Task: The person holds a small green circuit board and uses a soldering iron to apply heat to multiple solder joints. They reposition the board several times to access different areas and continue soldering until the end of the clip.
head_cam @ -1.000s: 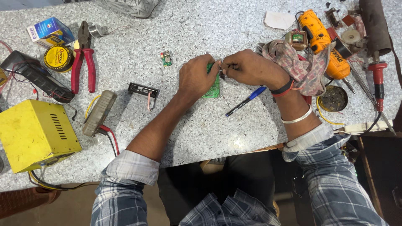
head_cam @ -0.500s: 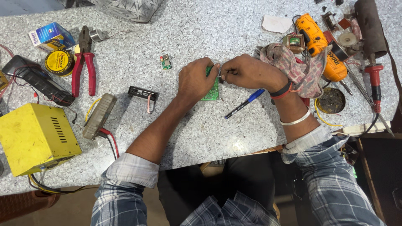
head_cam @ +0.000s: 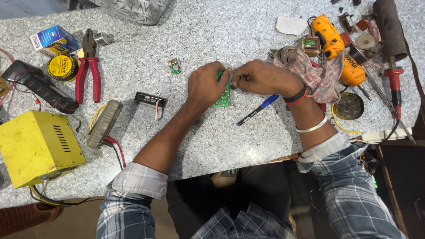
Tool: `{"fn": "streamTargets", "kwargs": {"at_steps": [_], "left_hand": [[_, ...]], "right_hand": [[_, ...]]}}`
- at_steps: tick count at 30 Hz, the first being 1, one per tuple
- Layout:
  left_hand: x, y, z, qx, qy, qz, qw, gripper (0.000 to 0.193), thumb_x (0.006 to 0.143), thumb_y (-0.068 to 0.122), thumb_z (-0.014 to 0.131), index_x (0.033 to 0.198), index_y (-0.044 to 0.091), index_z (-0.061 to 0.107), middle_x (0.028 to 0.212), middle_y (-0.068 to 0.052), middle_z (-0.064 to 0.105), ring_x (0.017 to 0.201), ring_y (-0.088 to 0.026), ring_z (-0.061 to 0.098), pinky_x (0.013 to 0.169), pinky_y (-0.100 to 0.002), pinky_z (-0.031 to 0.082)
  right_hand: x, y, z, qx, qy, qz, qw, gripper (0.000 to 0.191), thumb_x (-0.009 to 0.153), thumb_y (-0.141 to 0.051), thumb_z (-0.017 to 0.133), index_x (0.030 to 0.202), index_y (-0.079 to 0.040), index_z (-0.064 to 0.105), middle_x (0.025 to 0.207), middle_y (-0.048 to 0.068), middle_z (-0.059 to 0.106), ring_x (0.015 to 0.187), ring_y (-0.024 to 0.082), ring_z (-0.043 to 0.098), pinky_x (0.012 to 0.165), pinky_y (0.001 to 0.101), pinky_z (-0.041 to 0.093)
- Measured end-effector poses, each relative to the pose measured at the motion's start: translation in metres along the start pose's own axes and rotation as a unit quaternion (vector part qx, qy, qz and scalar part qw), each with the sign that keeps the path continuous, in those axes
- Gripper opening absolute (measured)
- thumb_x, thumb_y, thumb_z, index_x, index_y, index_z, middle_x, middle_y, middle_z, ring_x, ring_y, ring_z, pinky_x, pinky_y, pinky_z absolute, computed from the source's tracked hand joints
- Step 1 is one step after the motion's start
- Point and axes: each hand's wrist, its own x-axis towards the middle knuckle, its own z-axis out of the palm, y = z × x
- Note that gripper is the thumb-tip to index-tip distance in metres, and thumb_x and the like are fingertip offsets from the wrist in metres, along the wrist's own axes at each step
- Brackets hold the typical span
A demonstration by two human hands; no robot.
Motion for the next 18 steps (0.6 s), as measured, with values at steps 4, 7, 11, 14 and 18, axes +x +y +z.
{"fn": "streamTargets", "kwargs": {"at_steps": [4, 7, 11, 14, 18], "left_hand": [[0.0019, 0.0007, 0.0017, 0.012, 0.003, -0.007, 1.000, 0.036, 0.097, 0.040, 0.064, 0.092, 0.006, 0.073, 0.085, -0.016, 0.074, 0.076, -0.033, 0.072, 0.071, -0.051, 0.054], [0.0005, 0.0014, 0.0028, 0.007, 0.016, 0.006, 1.000, 0.035, 0.097, 0.040, 0.065, 0.091, 0.006, 0.073, 0.086, -0.016, 0.074, 0.077, -0.034, 0.072, 0.072, -0.051, 0.054], [0.0008, 0.0022, 0.0028, 0.011, 0.008, -0.004, 1.000, 0.036, 0.097, 0.040, 0.065, 0.092, 0.006, 0.073, 0.085, -0.016, 0.074, 0.077, -0.034, 0.073, 0.072, -0.051, 0.054], [-0.0005, 0.0023, 0.0024, 0.004, 0.022, 0.009, 1.000, 0.035, 0.097, 0.039, 0.065, 0.092, 0.006, 0.074, 0.086, -0.016, 0.074, 0.077, -0.034, 0.072, 0.071, -0.051, 0.054], [0.0018, 0.0024, 0.0014, 0.022, -0.007, -0.017, 1.000, 0.037, 0.098, 0.041, 0.064, 0.092, 0.005, 0.073, 0.085, -0.016, 0.074, 0.076, -0.032, 0.073, 0.072, -0.051, 0.054]], "right_hand": [[0.0028, 0.0021, 0.0006, -0.008, 0.003, -0.022, 1.000, 0.017, 0.089, -0.012, 0.064, 0.099, -0.003, 0.073, 0.076, 0.012, 0.073, 0.062, 0.019, 0.067, 0.061, 0.0364, 0.054], [0.0016, 0.0024, 0.0008, -0.026, 0.018, -0.006, 0.999, 0.016, 0.091, -0.013, 0.064, 0.099, -0.002, 0.073, 0.076, 0.014, 0.072, 0.061, 0.020, 0.066, 0.062, 0.0370, 0.053], [0.0008, 0.0023, 0.0001, -0.017, 0.003, -0.001, 1.000, 0.017, 0.091, -0.014, 0.065, 0.099, -0.002, 0.073, 0.074, 0.014, 0.072, 0.061, 0.022, 0.066, 0.061, 0.0374, 0.053], [0.0014, 0.0026, 0.0001, -0.027, 0.022, -0.030, 0.999, 0.015, 0.091, -0.013, 0.066, 0.097, 0.000, 0.073, 0.076, 0.014, 0.072, 0.063, 0.020, 0.066, 0.063, 0.0367, 0.053], [0.0026, 0.0034, 0.0009, -0.009, 0.002, -0.006, 1.000, 0.016, 0.088, -0.014, 0.069, 0.097, -0.003, 0.076, 0.074, 0.011, 0.074, 0.061, 0.017, 0.067, 0.059, 0.0361, 0.053]]}}
